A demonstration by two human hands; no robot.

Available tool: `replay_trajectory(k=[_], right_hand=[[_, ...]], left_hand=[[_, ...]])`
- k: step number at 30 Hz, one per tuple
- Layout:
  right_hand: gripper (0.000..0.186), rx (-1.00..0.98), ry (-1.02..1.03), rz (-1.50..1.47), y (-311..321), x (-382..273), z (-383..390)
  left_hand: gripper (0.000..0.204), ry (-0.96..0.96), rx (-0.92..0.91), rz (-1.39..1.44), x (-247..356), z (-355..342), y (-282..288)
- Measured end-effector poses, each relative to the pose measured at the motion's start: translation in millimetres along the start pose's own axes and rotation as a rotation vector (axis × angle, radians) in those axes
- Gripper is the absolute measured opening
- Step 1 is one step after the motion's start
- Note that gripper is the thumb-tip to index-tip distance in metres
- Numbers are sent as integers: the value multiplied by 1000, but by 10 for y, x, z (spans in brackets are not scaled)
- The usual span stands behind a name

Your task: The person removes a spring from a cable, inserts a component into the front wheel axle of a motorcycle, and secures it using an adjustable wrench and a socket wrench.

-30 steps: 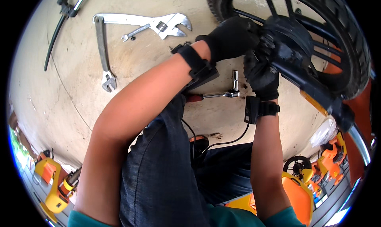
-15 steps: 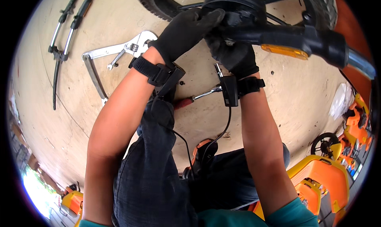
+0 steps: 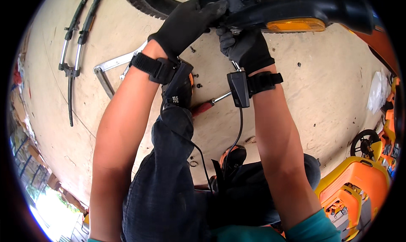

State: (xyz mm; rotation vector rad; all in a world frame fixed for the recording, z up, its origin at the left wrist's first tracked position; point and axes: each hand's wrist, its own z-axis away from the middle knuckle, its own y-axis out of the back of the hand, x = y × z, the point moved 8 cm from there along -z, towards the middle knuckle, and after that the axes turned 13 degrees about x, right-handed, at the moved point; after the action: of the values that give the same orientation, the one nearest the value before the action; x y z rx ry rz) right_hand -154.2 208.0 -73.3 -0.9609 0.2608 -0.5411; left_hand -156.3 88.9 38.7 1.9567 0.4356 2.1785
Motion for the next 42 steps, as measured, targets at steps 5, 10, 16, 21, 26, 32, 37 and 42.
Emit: replay_trajectory(k=[5,10,16,21,26,32,37,42], right_hand=[[33,188,84,93,-62,65,89],[56,56,16,258,-133,12,177],[53,293,243,389,-87,-29,434],[35,685,-7,894,920,266,1084],[37,941,-250,716,1367,1336,1497],[27,877,32,714,1651,1293,1152],[28,790,-155,658,1688,1079,1156],[20,939,-183,893,1558,529,1615]], left_hand=[[31,52,17,111,246,16,84],[26,-255,190,-88,-272,530,943],[21,566,451,-212,-1736,1288,1593],[22,454,256,-106,-1664,1230,1076],[27,389,159,-161,-1535,1101,799],[18,257,106,-168,-1457,1177,993],[28,350,29,193,-1544,1363,1312],[20,620,259,85,-1031,1450,1394]])
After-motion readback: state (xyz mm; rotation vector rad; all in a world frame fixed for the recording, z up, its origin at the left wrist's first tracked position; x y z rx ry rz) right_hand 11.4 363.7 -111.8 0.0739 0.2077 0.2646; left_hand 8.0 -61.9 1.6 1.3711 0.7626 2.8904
